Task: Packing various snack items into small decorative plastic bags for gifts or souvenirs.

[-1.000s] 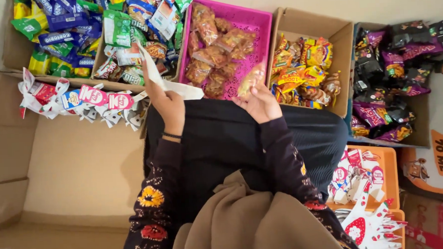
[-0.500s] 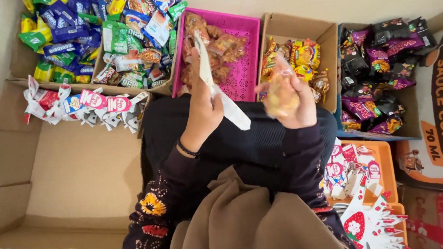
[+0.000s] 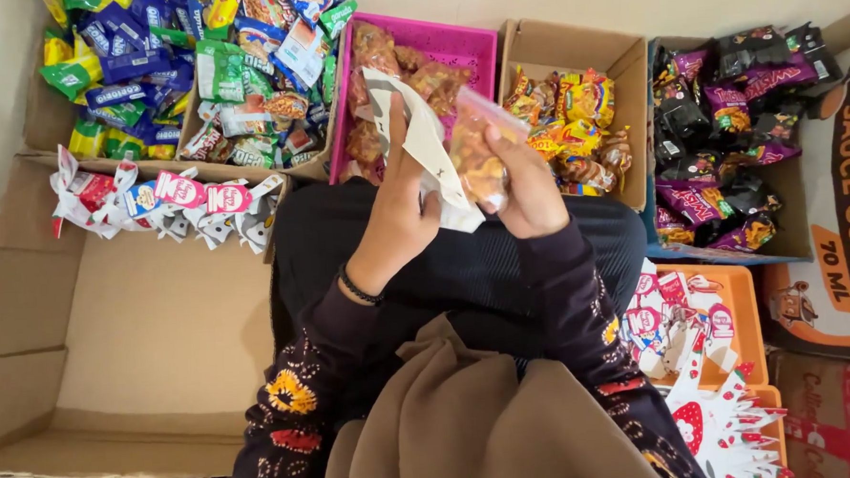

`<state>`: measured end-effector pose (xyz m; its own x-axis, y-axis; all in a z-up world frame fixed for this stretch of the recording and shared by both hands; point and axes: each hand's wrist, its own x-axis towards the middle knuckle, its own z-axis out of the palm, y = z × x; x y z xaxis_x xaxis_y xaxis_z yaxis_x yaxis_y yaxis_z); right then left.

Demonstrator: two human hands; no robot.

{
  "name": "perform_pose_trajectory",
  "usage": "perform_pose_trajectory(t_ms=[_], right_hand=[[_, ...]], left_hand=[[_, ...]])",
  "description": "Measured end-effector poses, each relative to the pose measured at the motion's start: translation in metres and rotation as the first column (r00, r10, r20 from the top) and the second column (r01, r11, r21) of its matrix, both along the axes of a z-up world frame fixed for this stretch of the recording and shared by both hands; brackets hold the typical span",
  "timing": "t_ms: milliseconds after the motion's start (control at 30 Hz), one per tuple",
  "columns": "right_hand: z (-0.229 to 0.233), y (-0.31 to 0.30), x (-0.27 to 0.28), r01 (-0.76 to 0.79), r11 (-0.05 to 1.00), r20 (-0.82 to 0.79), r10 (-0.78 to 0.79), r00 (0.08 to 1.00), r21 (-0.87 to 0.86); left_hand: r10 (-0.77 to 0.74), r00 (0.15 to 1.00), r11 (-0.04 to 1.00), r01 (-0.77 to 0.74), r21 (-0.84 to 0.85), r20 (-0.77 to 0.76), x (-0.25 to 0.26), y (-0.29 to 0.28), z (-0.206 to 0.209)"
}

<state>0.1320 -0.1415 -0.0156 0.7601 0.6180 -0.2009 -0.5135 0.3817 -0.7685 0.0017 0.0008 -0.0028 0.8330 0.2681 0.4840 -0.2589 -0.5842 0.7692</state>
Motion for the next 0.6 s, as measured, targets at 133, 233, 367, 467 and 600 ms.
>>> perform_pose_trajectory(t_ms=[133, 233, 367, 467, 600], right_hand=[[0.021, 0.007, -0.014, 0.105, 0.994, 0.025, -0.104, 0.994, -0.04], [0.042, 0.004, -0.02, 0.077, 0.996, -0.048, -0.079, 0.996, -0.041], [0.056, 0.003, -0.024, -0.031, 0.998, -0.058, 0.027, 0.998, -0.053], [0.039, 0.001, -0.024, 0.001, 0.997, 0.018, 0.001, 1.0, -0.083], [0.014, 0.001, -0.023, 0.173, 0.964, 0.362, -0.091, 0.928, -0.2]], left_hand=[[0.013, 0.998, 1.0, -0.011, -0.027, 0.058, 0.006, -0.001, -0.001], [0.004, 1.0, 0.997, -0.003, -0.073, 0.025, 0.007, -0.003, -0.008], [0.039, 0.999, 0.997, -0.038, -0.075, 0.021, 0.008, -0.002, -0.013], [-0.028, 0.997, 0.944, 0.051, -0.326, 0.076, 0.01, 0.007, -0.023], [0.04, 0.998, 0.985, -0.033, -0.169, 0.04, 0.009, 0.009, -0.013]])
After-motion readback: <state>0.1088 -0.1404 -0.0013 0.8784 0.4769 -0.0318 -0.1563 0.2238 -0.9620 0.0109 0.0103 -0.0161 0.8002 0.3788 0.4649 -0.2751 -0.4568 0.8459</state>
